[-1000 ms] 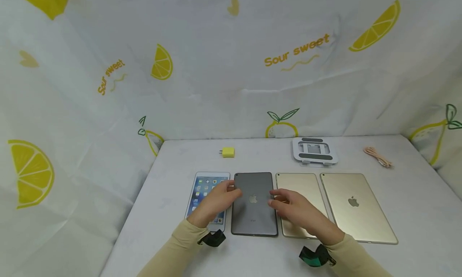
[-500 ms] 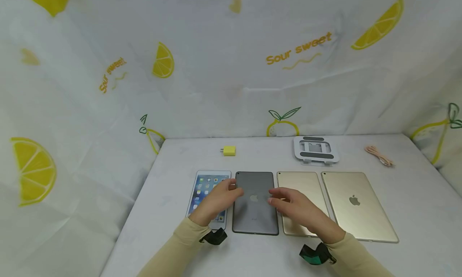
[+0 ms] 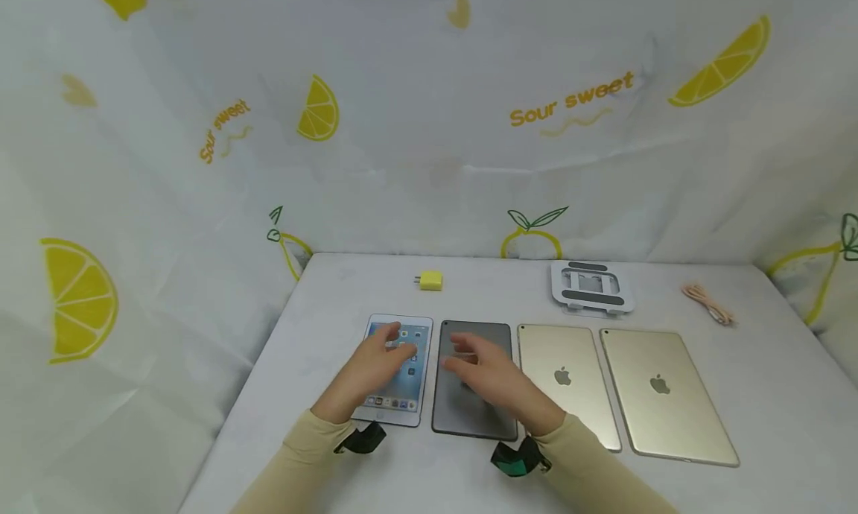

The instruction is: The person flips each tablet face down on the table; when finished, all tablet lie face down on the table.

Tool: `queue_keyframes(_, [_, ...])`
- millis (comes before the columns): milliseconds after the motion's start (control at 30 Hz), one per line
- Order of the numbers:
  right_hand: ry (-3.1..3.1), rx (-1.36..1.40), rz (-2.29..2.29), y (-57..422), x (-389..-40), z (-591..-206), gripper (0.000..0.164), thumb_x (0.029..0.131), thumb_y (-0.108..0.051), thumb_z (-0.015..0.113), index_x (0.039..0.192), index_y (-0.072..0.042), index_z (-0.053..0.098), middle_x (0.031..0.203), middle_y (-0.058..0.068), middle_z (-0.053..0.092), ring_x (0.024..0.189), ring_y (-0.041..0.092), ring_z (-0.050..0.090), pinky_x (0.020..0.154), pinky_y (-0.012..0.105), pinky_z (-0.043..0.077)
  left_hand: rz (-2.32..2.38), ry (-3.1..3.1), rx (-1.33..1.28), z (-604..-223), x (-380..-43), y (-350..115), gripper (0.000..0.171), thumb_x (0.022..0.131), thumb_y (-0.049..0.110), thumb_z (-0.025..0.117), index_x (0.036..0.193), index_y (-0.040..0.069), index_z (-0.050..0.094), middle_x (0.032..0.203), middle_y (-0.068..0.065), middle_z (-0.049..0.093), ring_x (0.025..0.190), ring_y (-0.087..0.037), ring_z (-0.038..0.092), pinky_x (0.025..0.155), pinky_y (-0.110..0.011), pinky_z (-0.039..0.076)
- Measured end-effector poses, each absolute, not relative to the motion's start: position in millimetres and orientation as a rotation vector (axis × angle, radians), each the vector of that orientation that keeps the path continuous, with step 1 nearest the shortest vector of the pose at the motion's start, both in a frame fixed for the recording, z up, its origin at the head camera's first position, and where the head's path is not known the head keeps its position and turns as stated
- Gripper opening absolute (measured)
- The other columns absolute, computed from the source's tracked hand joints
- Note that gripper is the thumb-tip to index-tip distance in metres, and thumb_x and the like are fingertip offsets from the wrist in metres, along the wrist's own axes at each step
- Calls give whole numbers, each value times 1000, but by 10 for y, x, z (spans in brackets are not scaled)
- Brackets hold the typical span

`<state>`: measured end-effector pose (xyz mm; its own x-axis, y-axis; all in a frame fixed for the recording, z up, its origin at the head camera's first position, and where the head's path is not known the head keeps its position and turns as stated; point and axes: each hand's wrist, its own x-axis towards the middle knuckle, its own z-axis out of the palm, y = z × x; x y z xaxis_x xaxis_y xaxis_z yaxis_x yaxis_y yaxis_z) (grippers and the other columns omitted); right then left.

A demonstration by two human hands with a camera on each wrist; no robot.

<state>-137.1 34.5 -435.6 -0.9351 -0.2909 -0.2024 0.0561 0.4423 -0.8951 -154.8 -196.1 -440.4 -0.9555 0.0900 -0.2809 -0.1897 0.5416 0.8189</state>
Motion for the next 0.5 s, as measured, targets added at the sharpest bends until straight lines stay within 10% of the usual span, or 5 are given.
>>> queue_keyframes(500, [2439, -326, -1345, -282, -1376, -4490, 80, 101, -39, 70, 157, 12, 45, 156, 36, 52, 147, 53, 50, 117, 69, 46, 1198, 2600, -247, -4546, -1561, -2555, 74, 104, 32, 62, 156, -16, 42, 158, -38, 50, 148, -52, 50, 119, -68, 45])
